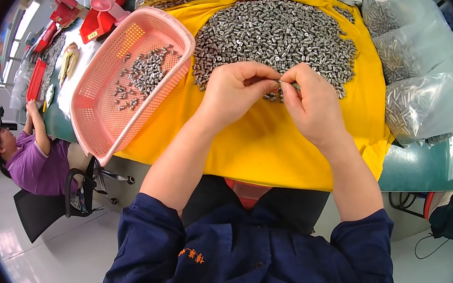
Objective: Sorting small metal hardware components on a workbench.
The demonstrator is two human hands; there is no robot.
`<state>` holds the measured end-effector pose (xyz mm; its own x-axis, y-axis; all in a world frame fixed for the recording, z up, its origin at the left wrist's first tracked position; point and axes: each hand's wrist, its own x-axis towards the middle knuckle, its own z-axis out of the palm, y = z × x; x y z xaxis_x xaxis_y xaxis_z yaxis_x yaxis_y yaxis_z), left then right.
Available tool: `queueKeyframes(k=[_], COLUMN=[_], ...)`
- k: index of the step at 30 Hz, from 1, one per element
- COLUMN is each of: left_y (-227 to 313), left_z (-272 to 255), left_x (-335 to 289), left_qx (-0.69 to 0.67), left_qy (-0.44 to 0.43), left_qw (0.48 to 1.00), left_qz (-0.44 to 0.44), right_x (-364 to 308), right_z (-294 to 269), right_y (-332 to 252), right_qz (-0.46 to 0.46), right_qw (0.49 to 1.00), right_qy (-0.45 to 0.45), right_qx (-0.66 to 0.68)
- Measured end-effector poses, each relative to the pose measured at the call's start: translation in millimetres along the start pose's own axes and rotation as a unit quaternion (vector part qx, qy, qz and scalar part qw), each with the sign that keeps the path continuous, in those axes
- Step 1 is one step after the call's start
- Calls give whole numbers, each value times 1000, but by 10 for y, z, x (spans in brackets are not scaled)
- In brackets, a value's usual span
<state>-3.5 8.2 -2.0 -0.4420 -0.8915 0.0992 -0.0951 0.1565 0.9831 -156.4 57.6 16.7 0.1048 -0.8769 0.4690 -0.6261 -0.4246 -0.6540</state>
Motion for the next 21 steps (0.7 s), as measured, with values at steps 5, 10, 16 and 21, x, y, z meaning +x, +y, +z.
queueKeyframes(k=[5,10,16,21], left_y=[11,-17,25,48], left_z=[25,38,62,62], left_x=[1,11,3,-5], left_qx=[44,33,74,96], left_qy=[9,21,34,33], left_qw=[999,999,996,994], left_qz=[27,30,44,47], right_x=[-16,-4,-15,-4], right_z=[41,39,41,42], right_y=[34,35,33,40], right_qz=[-7,0,13,13], right_qw=[1000,1000,1000,1000], right_qy=[2,-8,-5,-13], right_qx=[-15,-15,-3,2])
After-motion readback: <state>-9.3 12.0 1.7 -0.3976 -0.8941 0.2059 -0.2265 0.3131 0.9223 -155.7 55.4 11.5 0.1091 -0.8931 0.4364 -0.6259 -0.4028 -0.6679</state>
